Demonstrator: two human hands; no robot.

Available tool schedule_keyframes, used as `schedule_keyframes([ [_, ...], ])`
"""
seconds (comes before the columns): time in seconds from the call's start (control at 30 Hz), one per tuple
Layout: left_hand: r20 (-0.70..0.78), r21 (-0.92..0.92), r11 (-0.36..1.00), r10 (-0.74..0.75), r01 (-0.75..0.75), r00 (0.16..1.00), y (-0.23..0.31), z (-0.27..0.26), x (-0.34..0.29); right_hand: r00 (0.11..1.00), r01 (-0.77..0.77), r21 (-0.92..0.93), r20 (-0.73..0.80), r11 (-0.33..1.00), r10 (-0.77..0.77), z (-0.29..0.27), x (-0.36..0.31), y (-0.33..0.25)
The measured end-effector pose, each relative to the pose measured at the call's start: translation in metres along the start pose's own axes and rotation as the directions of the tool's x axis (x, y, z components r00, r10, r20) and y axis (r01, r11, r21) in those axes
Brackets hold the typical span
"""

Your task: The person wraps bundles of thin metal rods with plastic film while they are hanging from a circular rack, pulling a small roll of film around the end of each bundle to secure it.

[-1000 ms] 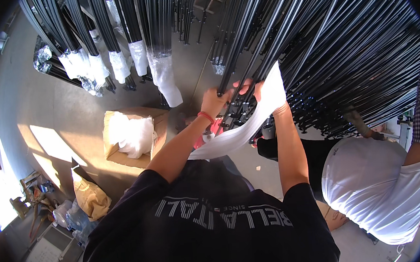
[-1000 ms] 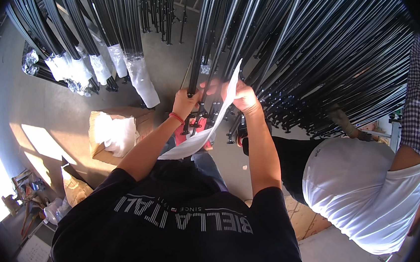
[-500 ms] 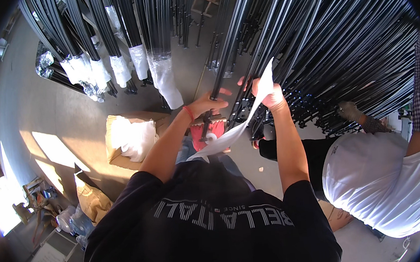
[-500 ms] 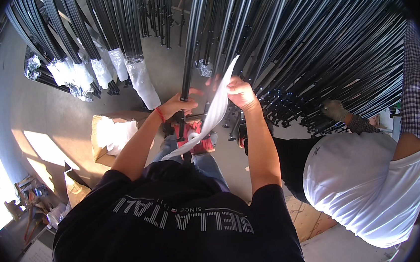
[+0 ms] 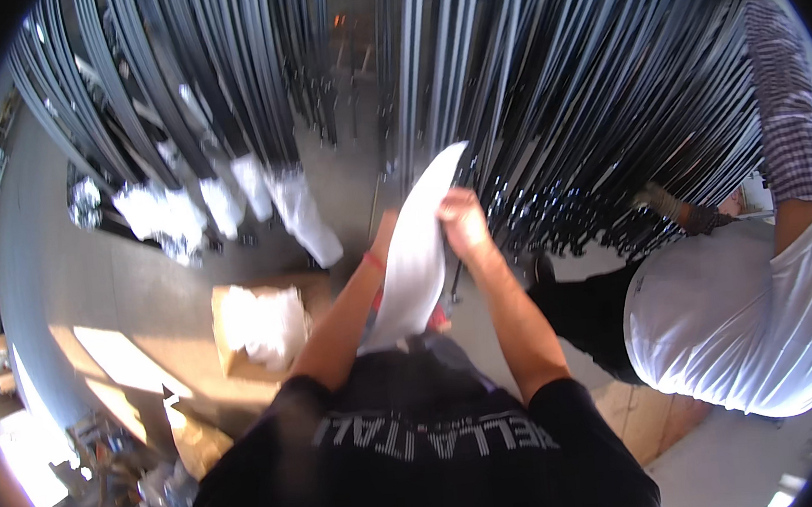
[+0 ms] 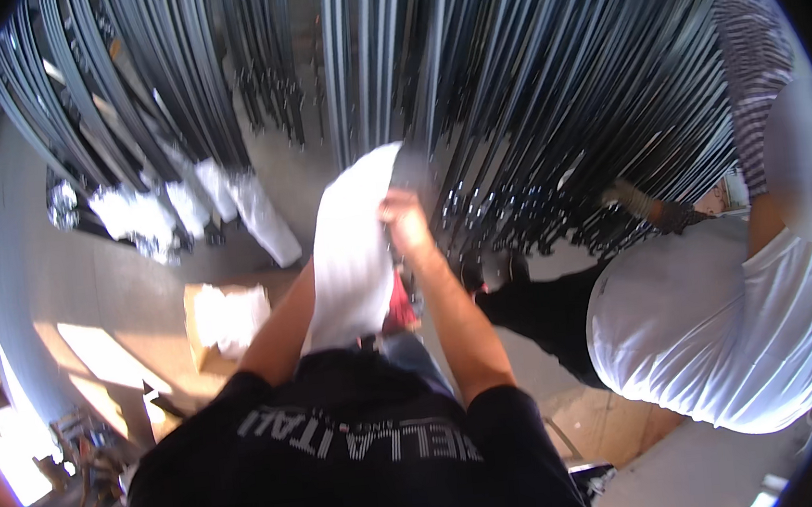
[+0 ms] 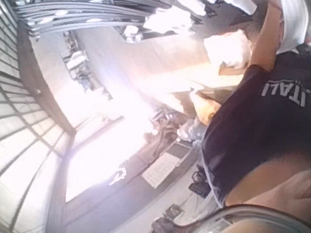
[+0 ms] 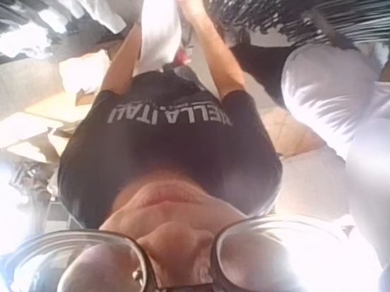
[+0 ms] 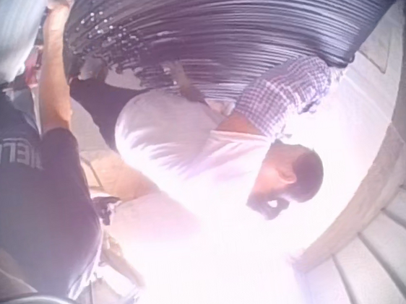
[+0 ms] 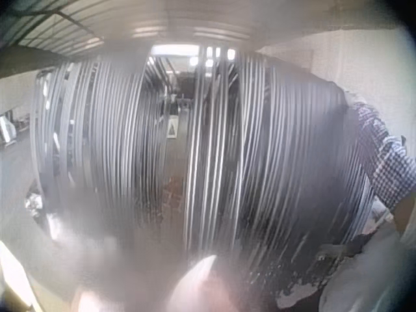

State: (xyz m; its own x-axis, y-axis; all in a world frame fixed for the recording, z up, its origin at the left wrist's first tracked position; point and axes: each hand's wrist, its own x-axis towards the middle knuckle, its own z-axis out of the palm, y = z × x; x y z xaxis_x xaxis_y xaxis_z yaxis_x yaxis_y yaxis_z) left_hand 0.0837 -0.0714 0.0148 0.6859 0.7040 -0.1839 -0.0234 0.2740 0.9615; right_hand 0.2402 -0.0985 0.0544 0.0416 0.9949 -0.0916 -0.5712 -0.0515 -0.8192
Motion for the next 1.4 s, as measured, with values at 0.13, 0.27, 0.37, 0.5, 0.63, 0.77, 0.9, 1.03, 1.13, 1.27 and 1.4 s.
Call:
schedule_keyframes([
  [0.13,0.009,0.040,0.999,-0.009,0.009,1.000,0.009,-0.001,0.008,0.992,-0.100,-0.638,-0.120,0.764,0.029,0.005,0.001,-0.017],
  [0.27,-0.006,0.034,0.998,-0.044,0.044,0.999,0.019,-0.013,0.008,0.798,0.222,-0.870,-0.098,0.441,-0.595,0.038,-0.018,-0.057],
  [0.37,-0.023,0.023,0.998,-0.065,0.066,0.998,0.024,-0.019,0.005,0.782,0.290,-0.771,-0.150,0.566,-0.605,0.039,-0.001,-0.086],
  [0.5,0.004,0.031,0.997,-0.074,0.074,0.997,0.023,-0.017,0.010,0.925,0.313,-0.486,-0.040,0.816,-0.379,0.021,0.031,-0.089],
  [0.63,-0.007,0.039,0.996,-0.078,0.078,0.997,0.017,-0.024,0.001,0.953,0.303,-0.397,0.114,0.866,-0.281,0.033,0.042,-0.073],
  [0.77,0.018,0.117,0.993,-0.037,0.035,0.999,0.017,-0.034,-0.004,0.949,0.194,-0.197,0.287,0.961,-0.133,0.046,0.047,-0.065],
  [0.9,0.047,0.126,0.992,0.005,-0.011,0.999,-0.001,-0.058,0.005,0.960,0.092,-0.188,0.278,0.978,-0.037,0.050,0.048,-0.058],
  [1.03,0.043,-0.040,0.999,-0.005,0.006,0.999,-0.013,-0.072,0.006,0.930,0.162,-0.390,0.368,0.907,-0.008,0.059,0.069,-0.054],
  [1.13,0.077,-0.135,0.990,-0.021,0.031,0.997,0.034,-0.056,-0.007,0.923,0.138,-0.348,0.384,0.927,0.006,0.068,0.083,-0.039],
  [1.27,0.113,-0.352,0.934,-0.026,0.065,0.993,0.082,-0.061,-0.027,0.968,0.132,-0.364,0.247,0.922,-0.041,0.115,0.081,-0.040],
  [1.4,0.168,-0.534,0.832,-0.069,0.149,0.983,0.104,-0.062,-0.041,0.953,0.109,-0.338,0.303,0.935,-0.001,0.110,0.082,-0.043],
])
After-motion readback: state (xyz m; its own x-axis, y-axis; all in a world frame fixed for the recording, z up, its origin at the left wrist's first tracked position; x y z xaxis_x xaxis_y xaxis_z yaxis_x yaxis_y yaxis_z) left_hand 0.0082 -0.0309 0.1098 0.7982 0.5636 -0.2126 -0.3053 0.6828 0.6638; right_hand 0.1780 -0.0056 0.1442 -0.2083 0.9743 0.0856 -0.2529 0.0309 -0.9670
